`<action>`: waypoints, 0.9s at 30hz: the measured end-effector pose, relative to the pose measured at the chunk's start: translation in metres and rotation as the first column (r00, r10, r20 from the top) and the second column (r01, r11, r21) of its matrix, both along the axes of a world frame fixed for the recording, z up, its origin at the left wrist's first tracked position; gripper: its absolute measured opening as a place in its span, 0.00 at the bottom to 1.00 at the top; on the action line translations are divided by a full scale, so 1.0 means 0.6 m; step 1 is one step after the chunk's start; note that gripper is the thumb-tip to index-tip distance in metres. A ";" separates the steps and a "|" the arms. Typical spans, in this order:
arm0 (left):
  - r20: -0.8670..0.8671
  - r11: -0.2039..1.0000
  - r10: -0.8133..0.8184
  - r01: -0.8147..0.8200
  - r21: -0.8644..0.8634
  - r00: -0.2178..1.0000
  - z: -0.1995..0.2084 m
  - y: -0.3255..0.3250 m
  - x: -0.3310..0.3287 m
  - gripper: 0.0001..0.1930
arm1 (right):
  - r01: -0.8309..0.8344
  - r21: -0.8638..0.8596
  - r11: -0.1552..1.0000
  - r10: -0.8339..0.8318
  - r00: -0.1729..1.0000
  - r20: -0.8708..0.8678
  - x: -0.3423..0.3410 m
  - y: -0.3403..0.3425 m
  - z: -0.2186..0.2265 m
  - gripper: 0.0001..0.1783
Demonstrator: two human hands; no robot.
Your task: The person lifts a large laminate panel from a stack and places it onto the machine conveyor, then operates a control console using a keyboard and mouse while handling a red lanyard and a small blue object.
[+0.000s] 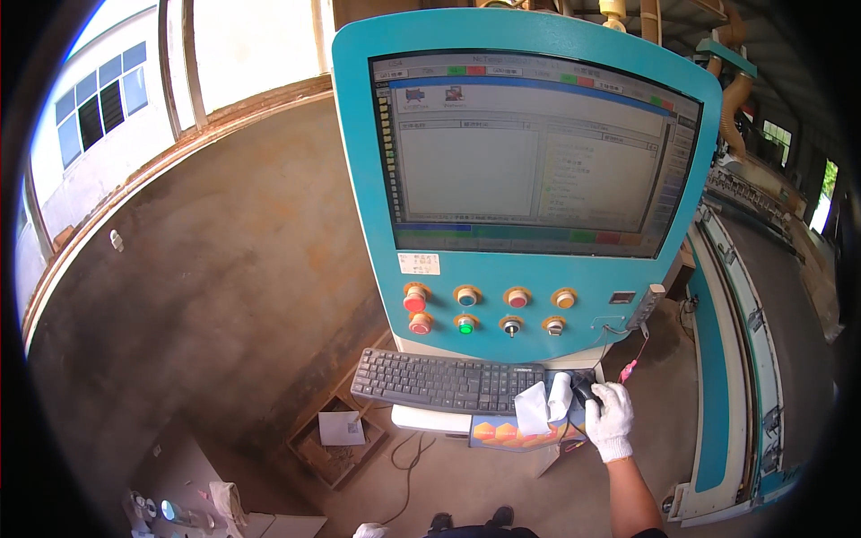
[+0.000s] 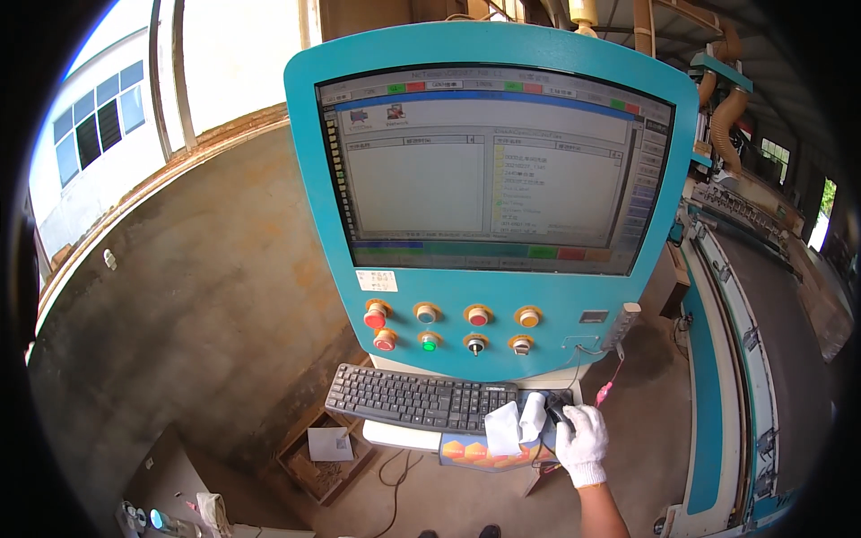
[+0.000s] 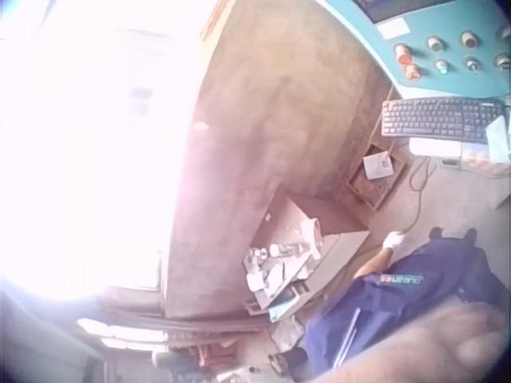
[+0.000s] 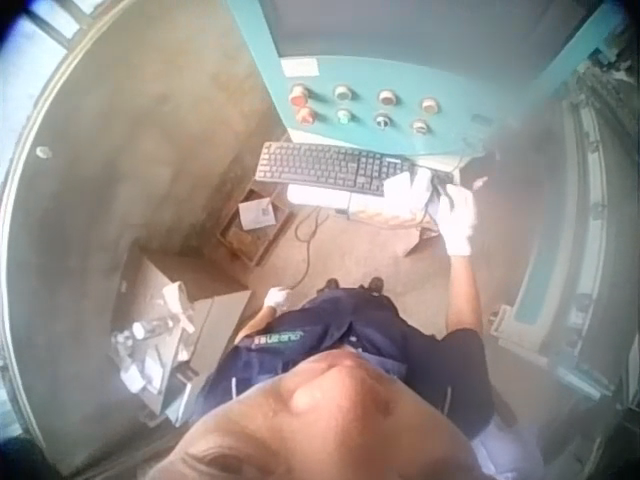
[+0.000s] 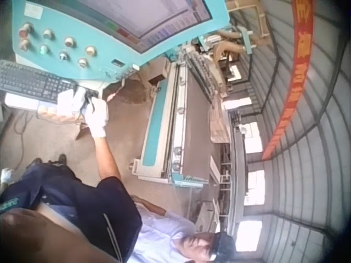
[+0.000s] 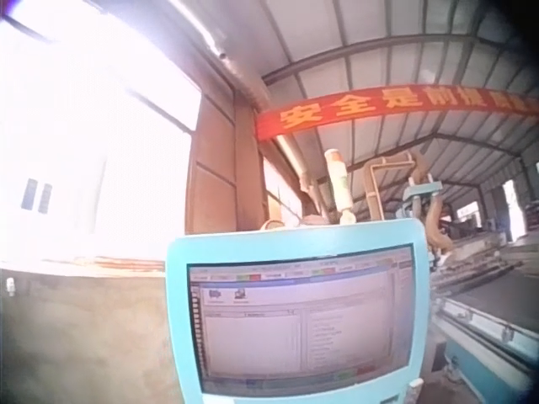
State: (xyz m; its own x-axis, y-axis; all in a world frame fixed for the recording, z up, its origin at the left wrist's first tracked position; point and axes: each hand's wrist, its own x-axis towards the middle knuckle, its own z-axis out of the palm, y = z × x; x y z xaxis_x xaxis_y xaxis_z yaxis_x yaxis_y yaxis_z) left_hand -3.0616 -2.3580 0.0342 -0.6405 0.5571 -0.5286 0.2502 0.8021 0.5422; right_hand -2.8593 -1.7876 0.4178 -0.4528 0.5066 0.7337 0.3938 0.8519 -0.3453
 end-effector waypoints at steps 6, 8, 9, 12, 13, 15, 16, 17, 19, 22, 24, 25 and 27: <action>-0.072 0.998 -0.058 0.059 -0.001 0.996 0.011 -0.039 -0.029 0.12 | 0.147 0.106 0.983 -0.156 0.984 0.082 -0.049 0.025 -0.057 0.27; 0.091 0.996 -0.020 0.027 -0.083 0.996 0.056 -0.024 -0.038 0.13 | 0.166 0.092 0.982 -0.175 0.979 0.107 -0.047 0.041 -0.082 0.31; 0.088 0.996 -0.020 0.027 -0.081 0.996 0.071 -0.021 -0.039 0.13 | 0.153 0.029 0.988 -0.156 0.982 0.109 -0.047 0.044 -0.087 0.30; 0.007 0.999 0.032 -0.032 -0.027 0.999 0.098 -0.029 -0.033 0.13 | 0.160 -0.057 0.986 -0.153 0.983 0.101 -0.055 0.033 -0.076 0.30; 0.133 0.982 0.188 -0.189 -0.009 0.973 0.088 -0.026 -0.035 0.13 | 0.171 -0.069 0.983 -0.162 0.979 0.121 -0.054 0.039 -0.083 0.30; 0.377 0.872 0.462 -0.489 -0.027 0.803 0.075 -0.019 -0.029 0.14 | 0.183 -0.072 0.981 -0.170 0.973 0.155 -0.043 0.039 -0.093 0.29; 0.379 0.869 0.464 -0.495 -0.018 0.800 0.072 -0.019 -0.025 0.14 | 0.191 -0.064 0.979 -0.180 0.972 0.151 -0.041 0.037 -0.095 0.29; 0.383 0.871 0.460 -0.492 -0.018 0.801 0.070 -0.020 -0.023 0.14 | 0.182 -0.059 0.981 -0.173 0.975 0.141 -0.044 0.041 -0.093 0.29; 0.389 0.872 0.458 -0.490 -0.021 0.799 0.080 -0.023 -0.014 0.15 | 0.169 -0.050 0.984 -0.162 0.980 0.116 -0.047 0.042 -0.097 0.27; 0.259 0.941 0.334 -0.338 -0.031 0.906 0.091 -0.023 0.015 0.13 | 0.144 -0.046 0.988 -0.139 0.985 0.101 -0.041 0.040 -0.101 0.25; 0.118 0.980 0.195 -0.191 -0.049 0.974 0.097 -0.021 0.029 0.13 | 0.136 -0.062 0.989 -0.130 0.987 0.093 -0.051 0.040 -0.101 0.25; -0.020 0.995 0.033 -0.035 -0.091 0.999 0.092 -0.020 0.039 0.14 | 0.152 -0.068 0.986 -0.144 0.984 0.109 -0.051 0.044 -0.104 0.25; -0.078 0.994 -0.083 0.077 -0.073 0.994 -0.028 -0.036 0.047 0.15 | 0.176 -0.061 0.983 -0.167 0.978 0.127 -0.062 0.034 -0.088 0.25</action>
State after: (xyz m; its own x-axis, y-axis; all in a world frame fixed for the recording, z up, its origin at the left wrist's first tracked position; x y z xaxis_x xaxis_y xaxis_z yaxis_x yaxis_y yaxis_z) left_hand -3.0336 -2.3798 0.0171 -0.6375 0.5719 -0.5163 0.3557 0.8128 0.4613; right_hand -2.8962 -1.7670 0.3648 -0.4375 0.6338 0.6379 0.5743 0.7428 -0.3441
